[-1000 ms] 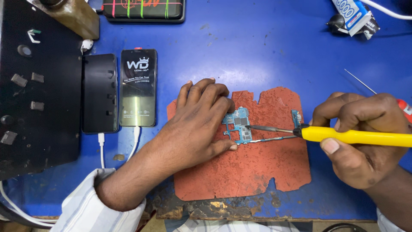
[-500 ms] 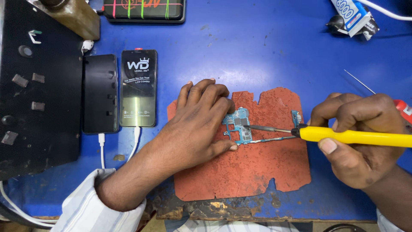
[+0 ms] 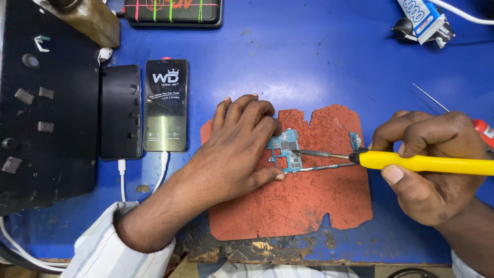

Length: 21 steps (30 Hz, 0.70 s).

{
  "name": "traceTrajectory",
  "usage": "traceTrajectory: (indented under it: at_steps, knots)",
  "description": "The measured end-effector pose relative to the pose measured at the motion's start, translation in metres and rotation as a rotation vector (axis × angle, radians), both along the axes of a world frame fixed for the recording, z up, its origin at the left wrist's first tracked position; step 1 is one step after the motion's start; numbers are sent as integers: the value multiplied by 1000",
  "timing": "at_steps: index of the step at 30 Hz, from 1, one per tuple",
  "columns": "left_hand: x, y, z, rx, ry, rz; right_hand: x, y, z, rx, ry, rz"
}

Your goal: The person holds a phone motherboard steady on a red heat-resistant mat with their left hand while soldering components on the board with a yellow-handled soldering iron in their right hand. They reposition the iron tip across different points on the board throughout the episode.

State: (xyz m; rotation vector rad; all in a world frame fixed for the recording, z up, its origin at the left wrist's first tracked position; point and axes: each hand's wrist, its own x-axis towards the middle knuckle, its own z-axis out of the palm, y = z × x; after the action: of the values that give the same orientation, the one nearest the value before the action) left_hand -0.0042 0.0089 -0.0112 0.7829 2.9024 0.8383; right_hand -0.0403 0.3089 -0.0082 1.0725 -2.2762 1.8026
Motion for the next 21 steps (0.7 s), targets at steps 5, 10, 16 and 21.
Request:
traceTrajectory:
  at_steps: [5, 10, 16, 21]
  knots:
    - [1, 0, 0, 1, -6, 0, 0, -1, 1, 5, 3, -1]
    - [0, 0, 0, 5, 10, 0, 0, -1, 1, 0, 4, -2]
    - [0, 0, 0, 8, 4, 1, 0, 1, 1, 13, 3, 3]
    - [1, 0, 0, 9, -3, 3, 0, 1, 0, 19, -9, -2]
